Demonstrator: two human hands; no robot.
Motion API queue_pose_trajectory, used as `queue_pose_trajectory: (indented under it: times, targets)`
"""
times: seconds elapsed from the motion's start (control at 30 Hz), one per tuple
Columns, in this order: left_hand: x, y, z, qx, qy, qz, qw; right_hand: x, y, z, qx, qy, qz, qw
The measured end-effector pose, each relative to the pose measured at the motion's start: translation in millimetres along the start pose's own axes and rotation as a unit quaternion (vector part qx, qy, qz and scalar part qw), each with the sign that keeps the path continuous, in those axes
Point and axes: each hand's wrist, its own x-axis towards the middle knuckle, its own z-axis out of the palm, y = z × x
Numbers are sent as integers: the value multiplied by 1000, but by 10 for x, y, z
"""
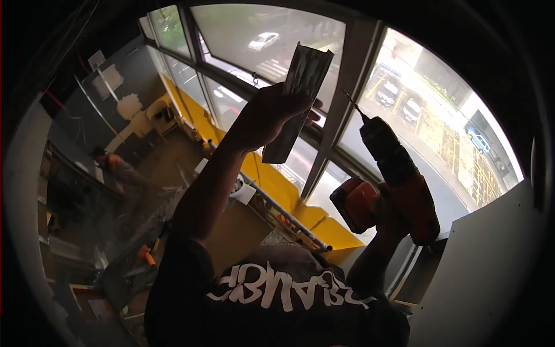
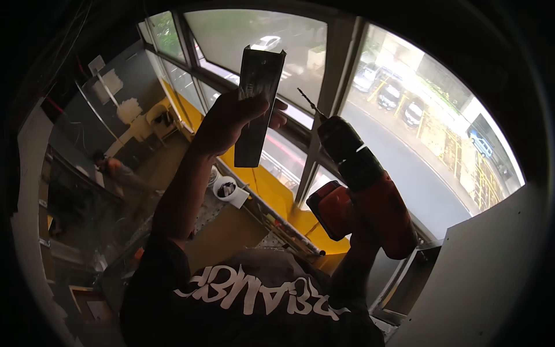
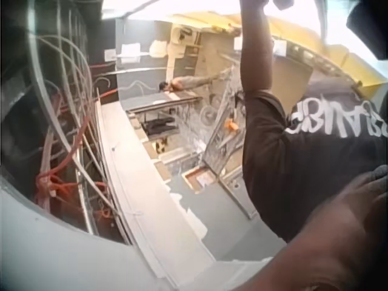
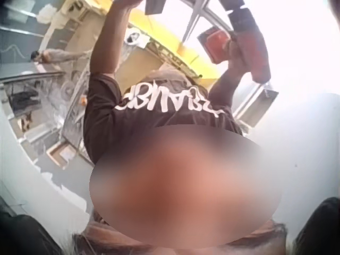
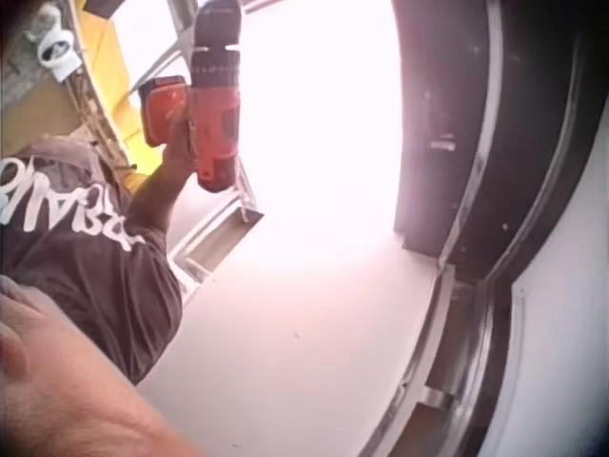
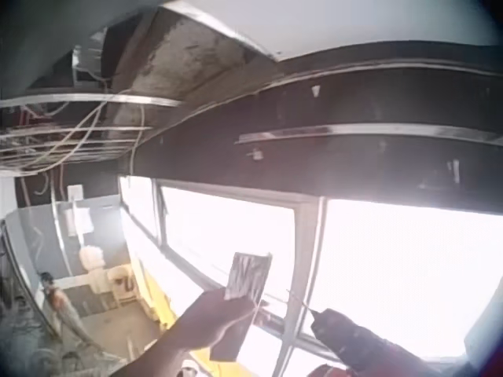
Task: The person installs metal framing components by hand, using a drill to secure screws into a metal track and using snips to cut a metal profile.
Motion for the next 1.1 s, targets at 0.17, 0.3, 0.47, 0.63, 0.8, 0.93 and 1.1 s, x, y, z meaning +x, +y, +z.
queue_pose_trajectory:
  times: [0.17,0.3,0.47,0.63,0.8,0.93,1.1]
  targets:
    - [-882,-62,-472,-9,63,-73,995,-572,-103,599,-20,-40,73,996]
    - [-1254,-194,-620,-24,73,-42,996,-834,-203,725,53,-118,150,980]
    - [-1622,-193,-749,13,95,-53,994,-1062,-183,832,82,-211,127,966]
    - [-1871,-197,-842,30,124,-53,990,-1222,-385,986,-54,-213,65,973]
    - [-2030,-199,-883,21,145,-54,988,-1234,-527,1053,-130,-280,-53,950]
    - [-2095,-170,-859,19,164,-48,985,-1268,-647,1141,-109,-269,-33,956]
    - [-2116,-189,-861,26,169,-46,984,-1245,-640,1095,-36,-278,18,960]
